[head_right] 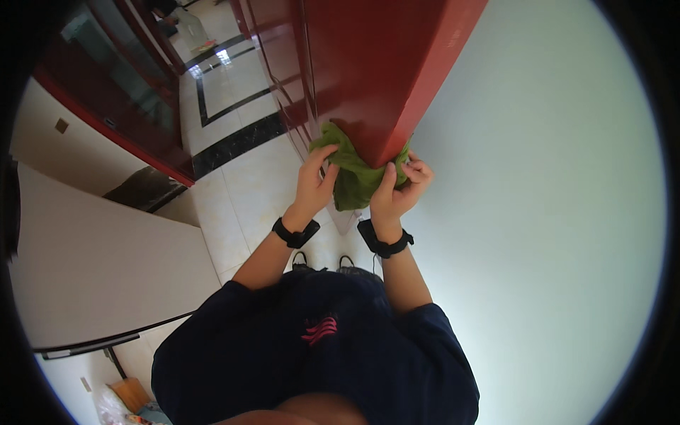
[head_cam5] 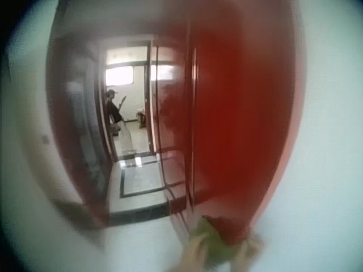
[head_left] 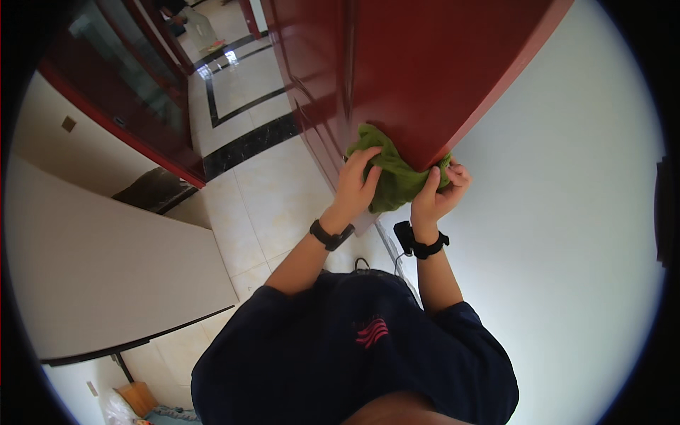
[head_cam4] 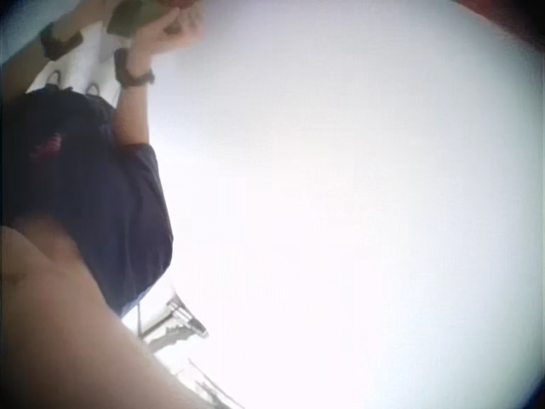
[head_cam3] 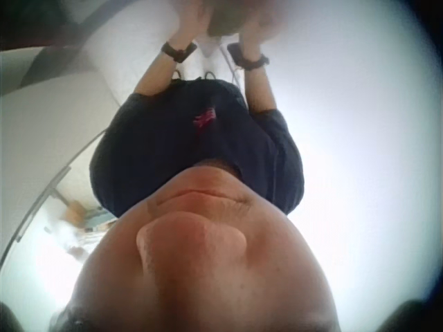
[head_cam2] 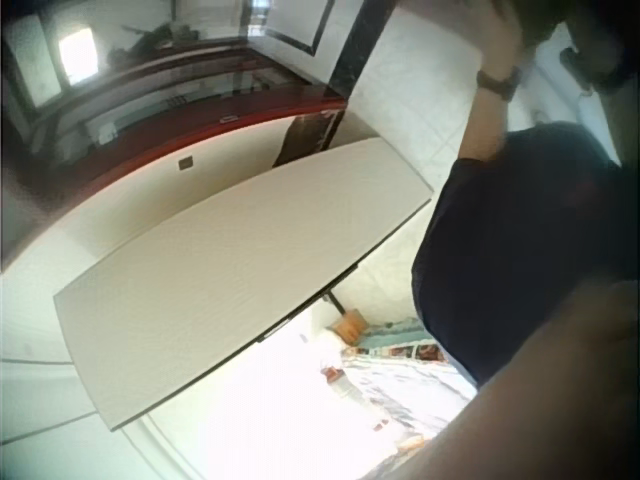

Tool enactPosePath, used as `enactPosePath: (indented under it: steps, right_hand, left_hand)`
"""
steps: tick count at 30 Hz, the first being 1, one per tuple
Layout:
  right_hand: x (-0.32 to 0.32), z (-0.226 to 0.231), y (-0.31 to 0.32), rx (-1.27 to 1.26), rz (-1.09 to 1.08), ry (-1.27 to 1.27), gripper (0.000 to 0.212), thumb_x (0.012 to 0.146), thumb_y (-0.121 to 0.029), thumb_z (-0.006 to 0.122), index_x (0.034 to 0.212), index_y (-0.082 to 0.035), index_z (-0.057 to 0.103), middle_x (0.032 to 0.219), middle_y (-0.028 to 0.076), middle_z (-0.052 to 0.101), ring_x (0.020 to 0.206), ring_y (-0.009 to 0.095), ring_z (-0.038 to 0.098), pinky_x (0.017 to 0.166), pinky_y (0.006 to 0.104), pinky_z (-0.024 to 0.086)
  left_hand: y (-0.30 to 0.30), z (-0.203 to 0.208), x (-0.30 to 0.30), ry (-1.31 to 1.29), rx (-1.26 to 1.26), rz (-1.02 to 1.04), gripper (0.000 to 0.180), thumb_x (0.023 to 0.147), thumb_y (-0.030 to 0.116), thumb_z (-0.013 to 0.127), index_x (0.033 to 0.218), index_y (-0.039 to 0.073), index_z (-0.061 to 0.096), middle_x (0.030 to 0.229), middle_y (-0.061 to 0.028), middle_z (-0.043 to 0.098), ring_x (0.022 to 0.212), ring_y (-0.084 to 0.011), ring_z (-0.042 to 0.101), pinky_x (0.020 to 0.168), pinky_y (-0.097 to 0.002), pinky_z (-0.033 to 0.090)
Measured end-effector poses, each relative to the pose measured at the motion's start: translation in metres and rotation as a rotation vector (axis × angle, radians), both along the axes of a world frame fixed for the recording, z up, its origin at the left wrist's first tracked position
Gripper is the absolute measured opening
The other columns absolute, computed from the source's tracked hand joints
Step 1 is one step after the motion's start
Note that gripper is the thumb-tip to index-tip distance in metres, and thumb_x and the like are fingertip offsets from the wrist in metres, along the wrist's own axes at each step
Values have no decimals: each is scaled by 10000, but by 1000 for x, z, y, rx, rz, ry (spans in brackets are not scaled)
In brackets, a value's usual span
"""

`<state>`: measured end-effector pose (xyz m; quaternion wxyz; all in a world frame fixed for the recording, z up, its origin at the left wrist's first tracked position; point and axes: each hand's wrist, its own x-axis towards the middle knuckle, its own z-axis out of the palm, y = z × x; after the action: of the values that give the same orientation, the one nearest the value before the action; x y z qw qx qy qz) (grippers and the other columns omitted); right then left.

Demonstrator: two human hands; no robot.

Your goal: The person wipes an electrical outlet on a wall and then the handle and edges of a red door with a cloth.

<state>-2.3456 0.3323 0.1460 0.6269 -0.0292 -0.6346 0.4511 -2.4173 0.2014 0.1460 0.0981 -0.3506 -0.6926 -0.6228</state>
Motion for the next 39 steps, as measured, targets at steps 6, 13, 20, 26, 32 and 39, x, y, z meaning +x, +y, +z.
enactPosePath:
  steps: [6,13,20,26,32,39]
  right_hand:
    - [27,11,-6,194,-486,-224,190,754,27,727,894,-15,605,973,69,459,972,212,498,864,318,409]
    - [40,-8,-24,-77,-437,-386,139,776,-36,757,826,8,635,633,-14,489,551,49,388,488,208,298]
    - [40,-48,-40,-503,-272,-293,159,869,-71,679,960,21,587,732,17,611,625,53,549,521,187,412]
    - [32,-59,-46,-214,-405,-536,231,850,-46,683,1046,37,593,896,75,647,748,109,601,681,239,491]
    - [14,-43,-60,102,-569,-684,179,816,-18,675,982,14,618,831,115,626,714,210,612,657,312,485]
    - [-17,-40,-67,275,-388,-747,173,755,-32,711,915,-48,646,784,107,588,691,273,576,607,341,476]
  left_hand:
    - [0,-12,-11,-8,35,-92,189,810,-7,613,994,6,570,907,-165,573,813,-334,572,705,-354,455]
    - [7,-55,-37,26,-48,-200,162,835,50,632,980,25,566,905,-137,583,822,-316,546,686,-374,456]
    - [7,-80,-51,167,-51,-246,169,860,77,636,1006,12,581,917,-129,593,761,-239,575,613,-329,467]
    - [17,-100,-57,-58,-3,-197,199,821,107,675,1002,49,614,840,-116,608,713,-225,562,624,-318,465]
    - [11,-111,-63,-129,-7,-194,187,849,125,646,1020,59,610,815,-95,605,713,-196,567,627,-307,467]
    - [-3,-119,-104,-448,263,-277,213,904,156,601,1076,32,578,835,-82,636,743,-163,600,646,-284,469]
